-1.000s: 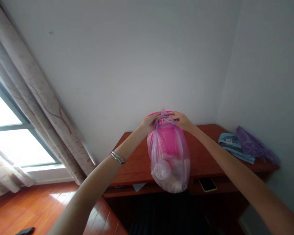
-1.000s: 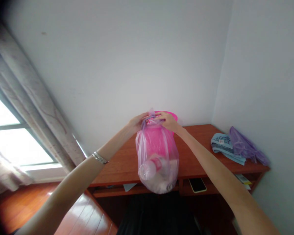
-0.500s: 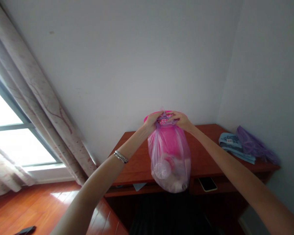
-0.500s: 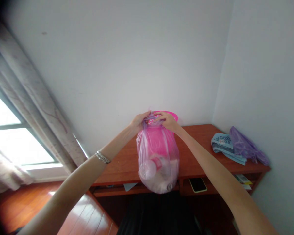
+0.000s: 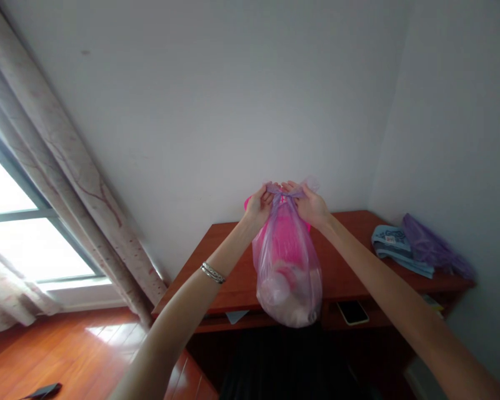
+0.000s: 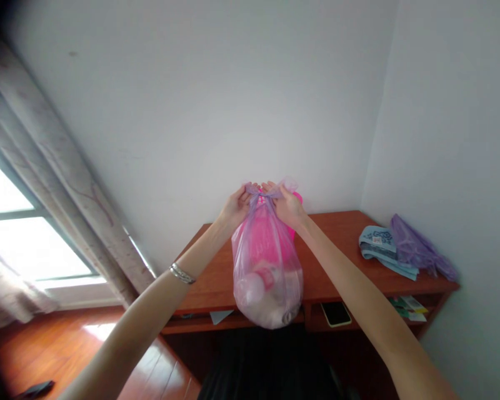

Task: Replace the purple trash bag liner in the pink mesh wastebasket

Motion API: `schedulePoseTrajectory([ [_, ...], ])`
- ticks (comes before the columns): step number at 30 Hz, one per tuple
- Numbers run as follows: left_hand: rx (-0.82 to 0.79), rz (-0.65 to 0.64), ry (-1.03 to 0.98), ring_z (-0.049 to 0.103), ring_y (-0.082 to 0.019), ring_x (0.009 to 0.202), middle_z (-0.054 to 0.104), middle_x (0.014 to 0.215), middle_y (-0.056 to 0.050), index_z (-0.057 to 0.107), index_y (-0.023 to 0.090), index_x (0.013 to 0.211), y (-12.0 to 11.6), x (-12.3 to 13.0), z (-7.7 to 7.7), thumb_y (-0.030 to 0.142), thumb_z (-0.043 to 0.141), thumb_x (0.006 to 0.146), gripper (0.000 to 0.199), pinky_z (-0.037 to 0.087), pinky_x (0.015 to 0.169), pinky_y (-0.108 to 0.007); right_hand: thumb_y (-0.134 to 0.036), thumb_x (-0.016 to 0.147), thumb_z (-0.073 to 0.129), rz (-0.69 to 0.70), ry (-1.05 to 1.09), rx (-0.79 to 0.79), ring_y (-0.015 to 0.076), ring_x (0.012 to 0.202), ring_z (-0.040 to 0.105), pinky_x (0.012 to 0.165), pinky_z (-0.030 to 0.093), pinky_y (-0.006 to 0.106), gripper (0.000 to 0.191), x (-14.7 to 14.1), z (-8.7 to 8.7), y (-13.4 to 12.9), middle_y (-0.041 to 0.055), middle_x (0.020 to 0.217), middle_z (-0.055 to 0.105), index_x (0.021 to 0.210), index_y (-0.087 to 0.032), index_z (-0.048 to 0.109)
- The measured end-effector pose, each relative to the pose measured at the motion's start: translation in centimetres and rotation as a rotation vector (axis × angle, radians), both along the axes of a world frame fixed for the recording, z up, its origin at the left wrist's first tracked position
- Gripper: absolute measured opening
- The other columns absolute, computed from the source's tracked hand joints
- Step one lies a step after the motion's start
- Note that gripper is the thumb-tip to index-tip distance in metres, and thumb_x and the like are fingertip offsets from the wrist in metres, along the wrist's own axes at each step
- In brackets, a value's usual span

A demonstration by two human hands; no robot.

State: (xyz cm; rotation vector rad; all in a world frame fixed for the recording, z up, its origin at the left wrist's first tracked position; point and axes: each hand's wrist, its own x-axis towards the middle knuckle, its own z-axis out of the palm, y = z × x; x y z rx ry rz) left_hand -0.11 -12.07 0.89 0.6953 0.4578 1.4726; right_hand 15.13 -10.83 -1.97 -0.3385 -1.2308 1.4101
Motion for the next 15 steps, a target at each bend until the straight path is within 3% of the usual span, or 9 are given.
schedulePoseTrajectory([
  [15, -0.127, 0.043, -0.173, 0.072, -0.018, 0.084, 0.072, 0.082, -0.011, 0.06, 0.01, 0.095, -0.5, -2.4, -0.5, 0.011, 0.04, 0.095, 0.02, 0.058, 0.081, -0.029, -0.036, 0.099, 0.014, -0.01, 0.141, -0.013, 0.0123, 0.132, 0.044, 0.113, 0.036, 0.036, 0.049, 2.0, -0.3, -2.0, 0.0067, 0.148, 0.041, 0.12, -0.018, 0.054],
])
